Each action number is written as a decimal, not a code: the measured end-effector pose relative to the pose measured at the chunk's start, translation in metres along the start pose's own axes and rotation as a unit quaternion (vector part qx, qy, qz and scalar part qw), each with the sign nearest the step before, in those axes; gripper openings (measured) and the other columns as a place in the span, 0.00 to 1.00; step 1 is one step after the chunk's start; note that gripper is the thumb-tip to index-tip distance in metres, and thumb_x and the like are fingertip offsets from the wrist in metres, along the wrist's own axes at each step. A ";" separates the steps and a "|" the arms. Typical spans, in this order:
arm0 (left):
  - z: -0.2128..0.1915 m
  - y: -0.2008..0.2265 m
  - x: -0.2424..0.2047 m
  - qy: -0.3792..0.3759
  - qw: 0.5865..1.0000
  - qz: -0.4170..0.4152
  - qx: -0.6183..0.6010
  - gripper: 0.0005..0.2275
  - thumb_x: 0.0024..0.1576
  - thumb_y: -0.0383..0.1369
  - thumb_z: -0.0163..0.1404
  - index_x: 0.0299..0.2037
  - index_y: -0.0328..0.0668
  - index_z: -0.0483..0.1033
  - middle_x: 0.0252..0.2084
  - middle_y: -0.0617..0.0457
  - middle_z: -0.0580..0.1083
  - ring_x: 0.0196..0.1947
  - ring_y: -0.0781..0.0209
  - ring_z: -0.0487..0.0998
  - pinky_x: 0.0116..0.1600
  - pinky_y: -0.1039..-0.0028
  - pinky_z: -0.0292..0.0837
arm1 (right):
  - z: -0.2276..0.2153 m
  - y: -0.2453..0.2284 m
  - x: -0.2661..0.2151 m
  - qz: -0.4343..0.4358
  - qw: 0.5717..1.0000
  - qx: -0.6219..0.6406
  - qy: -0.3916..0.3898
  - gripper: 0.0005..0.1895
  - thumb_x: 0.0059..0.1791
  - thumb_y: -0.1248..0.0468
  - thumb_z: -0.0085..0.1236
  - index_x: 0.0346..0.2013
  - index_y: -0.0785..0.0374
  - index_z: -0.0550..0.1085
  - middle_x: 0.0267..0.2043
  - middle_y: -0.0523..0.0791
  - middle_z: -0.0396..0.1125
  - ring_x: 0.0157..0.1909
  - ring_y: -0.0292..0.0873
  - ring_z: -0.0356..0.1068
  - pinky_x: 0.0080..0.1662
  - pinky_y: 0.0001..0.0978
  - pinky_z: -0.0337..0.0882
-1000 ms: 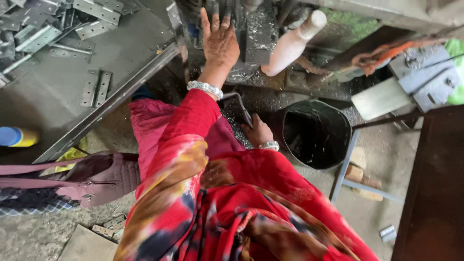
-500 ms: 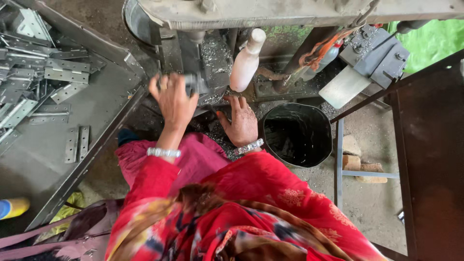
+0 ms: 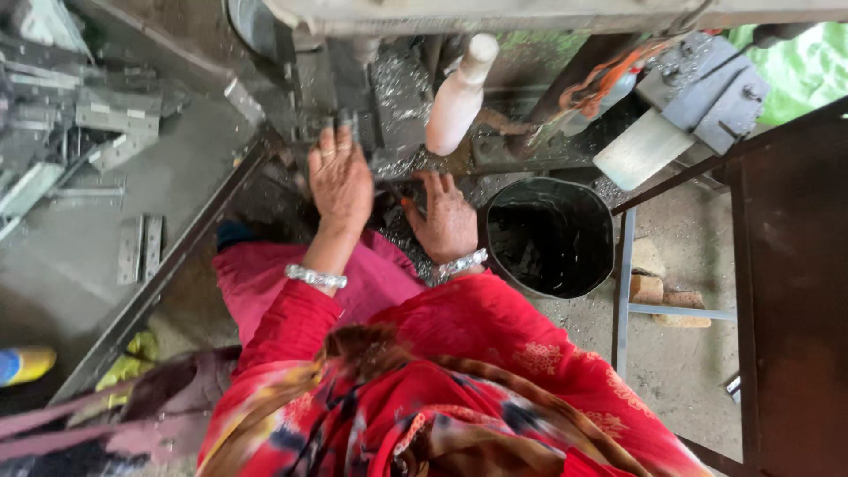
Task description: The person repeatedly picks up small metal brackets from a tray, places them into a press machine, and operates the lever to process them. The person handles the brackets one at a time, using both hands to position and press the items.
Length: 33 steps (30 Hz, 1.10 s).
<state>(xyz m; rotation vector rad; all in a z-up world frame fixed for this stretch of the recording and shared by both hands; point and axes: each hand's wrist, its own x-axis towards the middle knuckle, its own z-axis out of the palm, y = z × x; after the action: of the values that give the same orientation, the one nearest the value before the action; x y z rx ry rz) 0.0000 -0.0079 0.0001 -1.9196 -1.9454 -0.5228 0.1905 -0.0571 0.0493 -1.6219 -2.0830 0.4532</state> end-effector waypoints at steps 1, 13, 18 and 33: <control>-0.002 0.002 0.000 -0.009 1.000 0.006 0.016 0.14 0.63 0.32 0.51 0.57 0.35 0.76 0.73 0.51 0.67 0.72 0.47 0.61 0.74 0.55 0.52 | 0.000 0.001 0.000 -0.013 1.000 -0.002 0.007 0.23 0.48 0.54 0.62 0.56 0.53 0.68 0.50 0.50 0.67 0.49 0.57 0.73 0.44 0.51 0.73; 0.021 0.020 0.032 -0.080 0.993 -0.062 0.062 0.20 0.65 0.36 0.42 0.62 0.31 0.74 0.71 0.47 0.66 0.76 0.47 0.54 0.74 0.41 0.20 | 0.018 0.025 0.005 -0.010 0.998 -0.031 -0.060 0.21 0.52 0.48 0.57 0.55 0.52 0.68 0.35 0.50 0.76 0.40 0.61 0.76 0.40 0.56 0.72; 0.027 0.017 0.045 -0.087 0.991 -0.065 0.083 0.18 0.68 0.36 0.41 0.61 0.31 0.75 0.72 0.46 0.66 0.76 0.47 0.55 0.75 0.40 0.17 | 0.070 0.065 -0.015 0.030 0.994 -0.066 -0.078 0.29 0.51 0.44 0.57 0.58 0.57 0.65 0.34 0.57 0.74 0.37 0.63 0.75 0.38 0.57 0.73; 0.032 0.009 0.031 -0.053 0.996 -0.066 -0.004 0.11 0.65 0.34 0.47 0.47 0.36 0.82 0.66 0.46 0.71 0.72 0.44 0.62 0.74 0.40 0.21 | 0.090 0.086 -0.021 0.044 0.987 -0.059 -0.146 0.26 0.51 0.43 0.56 0.48 0.62 0.72 0.39 0.58 0.74 0.43 0.64 0.74 0.42 0.58 0.72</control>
<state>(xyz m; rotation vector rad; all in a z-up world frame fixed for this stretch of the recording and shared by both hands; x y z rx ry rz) 0.0089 0.0348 -0.0128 -1.8671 -2.1518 -0.4727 0.2160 -0.0542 -0.0738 -1.8151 -2.2929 0.6409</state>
